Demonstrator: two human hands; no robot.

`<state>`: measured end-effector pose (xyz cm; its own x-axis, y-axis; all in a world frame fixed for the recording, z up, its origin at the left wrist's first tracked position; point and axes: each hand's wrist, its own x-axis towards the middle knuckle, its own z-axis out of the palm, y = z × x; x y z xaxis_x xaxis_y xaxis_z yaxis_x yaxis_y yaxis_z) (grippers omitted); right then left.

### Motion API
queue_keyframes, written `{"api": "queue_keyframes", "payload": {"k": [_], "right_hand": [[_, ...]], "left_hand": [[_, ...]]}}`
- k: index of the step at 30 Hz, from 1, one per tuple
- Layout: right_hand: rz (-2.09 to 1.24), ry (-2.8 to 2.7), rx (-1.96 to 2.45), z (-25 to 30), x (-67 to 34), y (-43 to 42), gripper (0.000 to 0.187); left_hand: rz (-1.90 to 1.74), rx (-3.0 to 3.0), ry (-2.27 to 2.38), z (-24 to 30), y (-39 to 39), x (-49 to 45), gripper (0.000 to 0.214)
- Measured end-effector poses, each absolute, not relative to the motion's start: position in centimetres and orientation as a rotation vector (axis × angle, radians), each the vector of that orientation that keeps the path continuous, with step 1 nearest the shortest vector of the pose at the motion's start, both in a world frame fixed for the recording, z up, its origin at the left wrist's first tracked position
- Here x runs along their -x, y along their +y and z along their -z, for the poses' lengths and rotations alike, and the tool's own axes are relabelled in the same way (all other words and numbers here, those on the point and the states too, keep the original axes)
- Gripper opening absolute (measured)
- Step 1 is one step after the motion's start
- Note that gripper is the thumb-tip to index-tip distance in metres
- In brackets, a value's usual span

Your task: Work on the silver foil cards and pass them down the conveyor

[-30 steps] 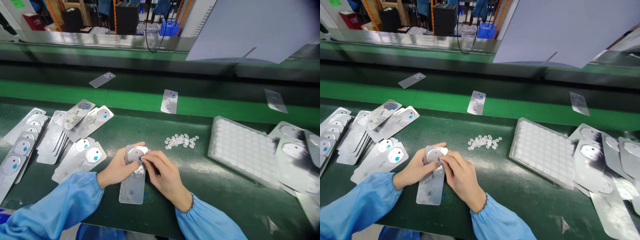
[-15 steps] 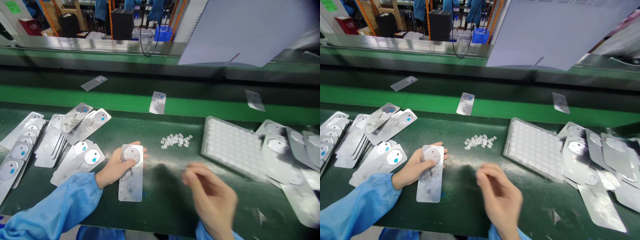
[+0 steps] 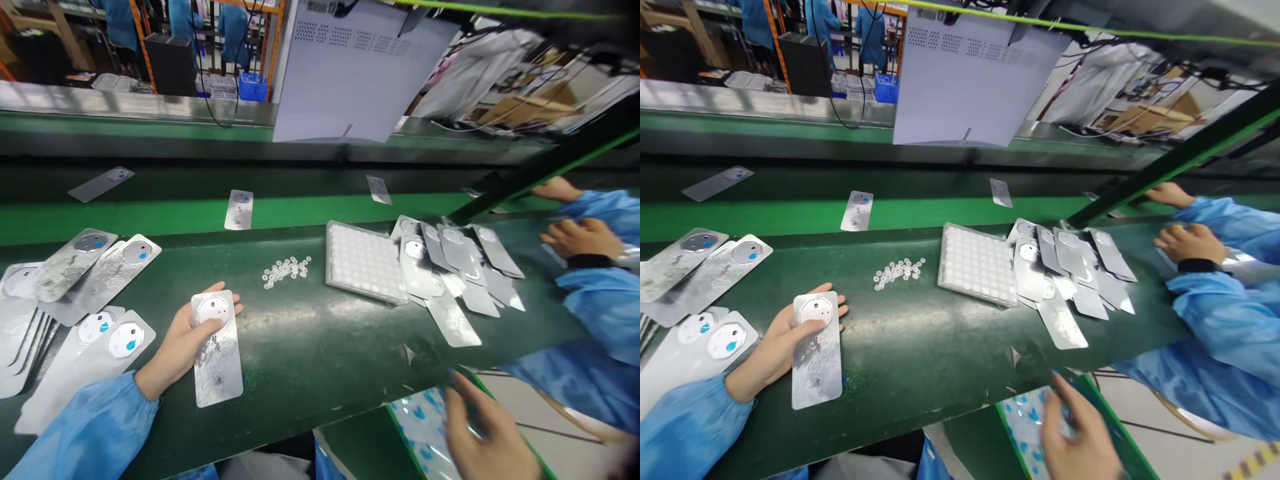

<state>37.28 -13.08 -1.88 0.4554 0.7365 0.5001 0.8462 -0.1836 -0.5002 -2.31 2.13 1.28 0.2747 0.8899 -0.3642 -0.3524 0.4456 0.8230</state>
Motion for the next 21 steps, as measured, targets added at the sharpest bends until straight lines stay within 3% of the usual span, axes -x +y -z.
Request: {"api": "queue_keyframes", "payload": {"k": [3,6,13,21], "right_hand": [[-0.046,-1.683,1.604,2.2,-30.2,-6.6,0.022],[-0.248,-1.898,1.409,2.0,-24.6,0.3,0.024],[-0.258,-2.052,1.489,1.6,-22.0,7.2,0.013],[-0.218,-2.144,1.702,0.1,-21.0,7.8,0.02]], "left_hand": [[-0.944,-0.698,0.943,-1.3,2.0,2.4,0.082],[-0.962,-0.72,0.952,-1.2,1.9,2.6,0.082],[-0.96,-0.758,0.978,-1.1,1.7,2.5,0.082],[-0.92,-0.821,1.139,-2.2,1.8,2.2,0.094]]}}
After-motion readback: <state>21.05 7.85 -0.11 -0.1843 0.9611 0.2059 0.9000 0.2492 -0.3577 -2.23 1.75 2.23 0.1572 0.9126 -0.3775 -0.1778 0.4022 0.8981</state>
